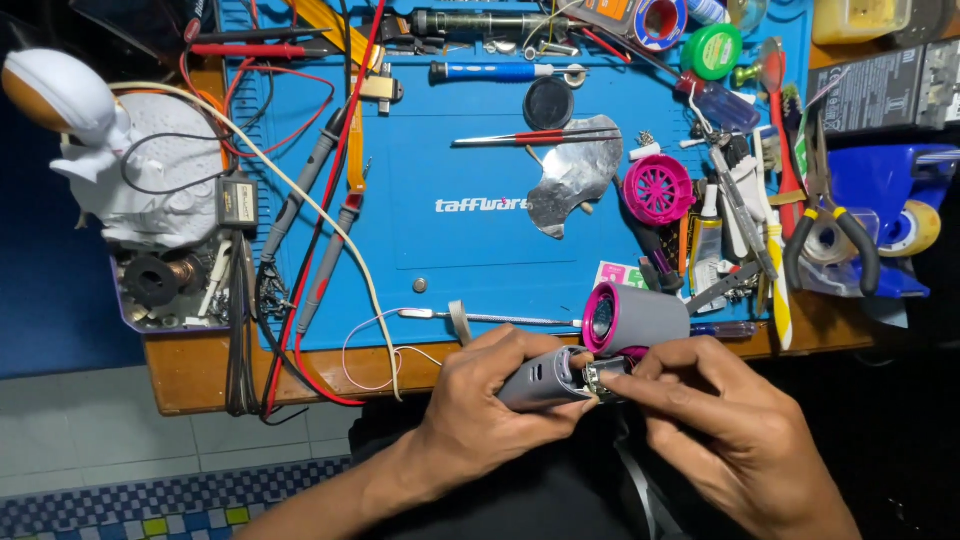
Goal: Disassembling a handheld hair dryer to access and inspect the internal circuit board and wiring on a repair bench.
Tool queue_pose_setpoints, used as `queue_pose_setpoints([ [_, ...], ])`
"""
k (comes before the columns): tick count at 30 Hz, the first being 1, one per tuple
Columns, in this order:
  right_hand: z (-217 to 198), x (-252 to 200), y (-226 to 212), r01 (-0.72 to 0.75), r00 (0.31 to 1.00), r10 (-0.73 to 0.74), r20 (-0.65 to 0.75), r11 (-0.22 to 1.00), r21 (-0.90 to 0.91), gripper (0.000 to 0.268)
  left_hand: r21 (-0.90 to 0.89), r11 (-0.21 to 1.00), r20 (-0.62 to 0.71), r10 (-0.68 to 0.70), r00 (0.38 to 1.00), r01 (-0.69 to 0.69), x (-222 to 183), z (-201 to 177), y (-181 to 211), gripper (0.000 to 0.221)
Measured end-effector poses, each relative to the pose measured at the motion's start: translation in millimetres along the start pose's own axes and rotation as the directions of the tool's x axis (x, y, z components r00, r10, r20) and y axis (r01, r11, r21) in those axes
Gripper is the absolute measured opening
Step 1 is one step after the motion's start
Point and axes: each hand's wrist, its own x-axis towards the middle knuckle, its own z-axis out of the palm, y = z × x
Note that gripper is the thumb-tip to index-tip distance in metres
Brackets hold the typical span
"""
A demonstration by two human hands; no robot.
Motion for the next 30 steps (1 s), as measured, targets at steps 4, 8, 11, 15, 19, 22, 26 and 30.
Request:
queue_pose_setpoints([
  [4, 4.0, 0.5, -3.0, -0.009, 1.000, 0.009, -0.021, 1.000, 0.000, 0.038, 0.000, 1.000, -0.010, -0.022, 1.000, 0.022, -2.4, -0.7, -2.0, 0.036],
  [8, 6.6, 0.0, -2.4, -0.011, 0.999, 0.010, -0.034, 1.000, -0.014, 0.038, -0.003, 1.000, -0.004, 0.001, 1.000, -0.001, -2.8, -2.0, -3.3, 0.036],
  [11, 8.0, -0.7, -1.5, -0.004, 0.999, 0.002, -0.037, 0.999, -0.034, 0.039, -0.012, 1.000, -0.006, 0.009, 1.000, -0.009, -4.0, -1.3, -5.9, 0.036],
  [15, 7.9, -1.4, -3.5, -0.028, 0.999, 0.027, -0.030, 0.999, -0.026, 0.041, -0.043, 0.999, -0.015, -0.023, 1.000, 0.022, -4.2, 0.0, -4.7, 0.034],
  [19, 8.4, -0.7, -2.9, -0.019, 1.000, 0.019, -0.023, 1.000, -0.023, 0.041, -0.060, 0.997, 0.001, -0.048, 0.999, 0.048, -5.1, -0.7, -4.9, 0.037],
  [22, 9.7, -1.3, -1.1, 0.007, 0.999, -0.008, -0.036, 0.999, -0.031, 0.041, -0.076, 0.993, 0.017, -0.087, 0.996, 0.088, -5.2, -1.2, -4.2, 0.036],
  [26, 8.9, -1.7, -1.9, -0.017, 1.000, 0.016, -0.023, 0.999, -0.028, 0.043, -0.056, 0.992, 0.022, -0.111, 0.994, 0.112, -5.0, -1.0, -4.1, 0.036],
  [30, 8.4, -0.6, -5.3, -0.050, 0.999, 0.050, -0.010, 0.999, -0.017, 0.044, -0.062, 0.985, 0.046, -0.159, 0.986, 0.161, -3.7, -3.0, -2.0, 0.034],
])
